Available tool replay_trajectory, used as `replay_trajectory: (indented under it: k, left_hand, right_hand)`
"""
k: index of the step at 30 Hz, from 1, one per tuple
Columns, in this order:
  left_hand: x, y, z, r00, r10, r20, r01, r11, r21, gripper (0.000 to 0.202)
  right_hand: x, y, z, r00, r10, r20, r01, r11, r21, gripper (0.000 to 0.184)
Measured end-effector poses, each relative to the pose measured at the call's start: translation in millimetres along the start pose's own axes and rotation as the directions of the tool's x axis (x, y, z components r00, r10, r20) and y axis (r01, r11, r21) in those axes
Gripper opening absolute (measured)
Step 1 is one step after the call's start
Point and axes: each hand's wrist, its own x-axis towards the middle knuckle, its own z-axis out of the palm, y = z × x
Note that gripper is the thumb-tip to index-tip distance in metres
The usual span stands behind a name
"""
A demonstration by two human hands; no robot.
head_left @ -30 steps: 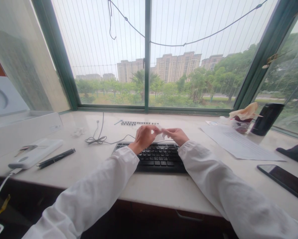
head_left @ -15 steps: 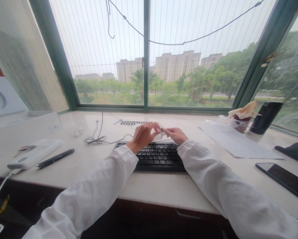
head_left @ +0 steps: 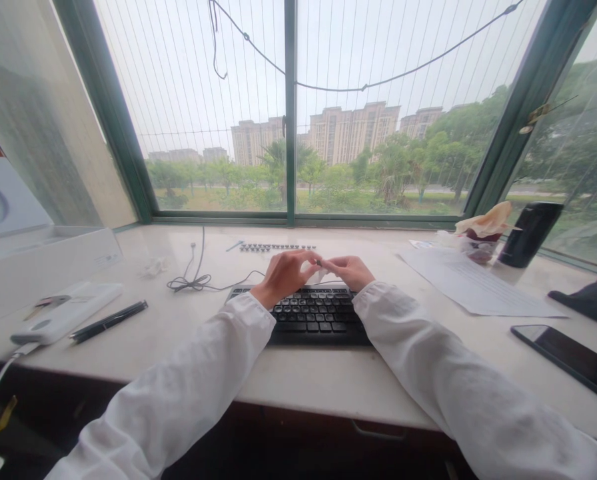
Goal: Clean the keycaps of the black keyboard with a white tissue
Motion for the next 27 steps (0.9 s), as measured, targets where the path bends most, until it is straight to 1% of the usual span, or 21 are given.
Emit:
replay_trajectory:
  k: [3, 9, 14, 19, 21, 23, 25, 27]
  left_hand:
    - [0, 0, 0.9, 1.000, -0.011, -0.007, 0.011, 1.000, 0.005, 0.015]
    - [-1, 2, 1.4, 0.999, -0.046, -0.003, 0.046, 0.999, 0.014, 0.015]
    - [-1, 3, -0.3, 0.999, -0.037, -0.015, 0.037, 0.999, 0.023, 0.013]
    - [1, 4, -3.0, 1.000, -0.016, 0.008, 0.016, 1.000, 0.002, 0.015]
    - [2, 3, -5.7, 1.000, -0.009, 0.002, 0.009, 1.000, -0.008, 0.019]
    - [5, 1, -9.8, 1.000, -0.004, -0.023, 0.003, 1.000, -0.021, 0.023]
    - [7, -2, -14.4, 0.998, -0.011, -0.058, 0.009, 0.999, -0.034, 0.026]
    - [9, -4, -18.4, 0.996, -0.035, -0.082, 0.031, 0.999, -0.043, 0.029]
  right_hand:
    - [1, 0, 1, 1.000, -0.001, -0.018, 0.001, 1.000, 0.013, 0.054]
    - [4, 3, 3, 0.999, 0.023, -0.023, -0.023, 0.999, -0.030, 0.056]
    - [2, 1, 3, 0.998, 0.037, -0.045, -0.038, 0.999, -0.027, 0.051]
    - [3, 2, 5, 0.998, 0.030, -0.057, -0.032, 0.999, -0.027, 0.049]
    - [6, 5, 5, 0.994, 0.048, -0.097, -0.050, 0.999, -0.018, 0.048]
    - [10, 8, 1, 0.981, 0.087, -0.175, -0.090, 0.996, -0.009, 0.047]
    - [13, 11, -6, 0.953, 0.129, -0.274, -0.140, 0.990, -0.024, 0.044]
    - [14, 13, -16, 0.913, 0.149, -0.379, -0.186, 0.981, -0.061, 0.041]
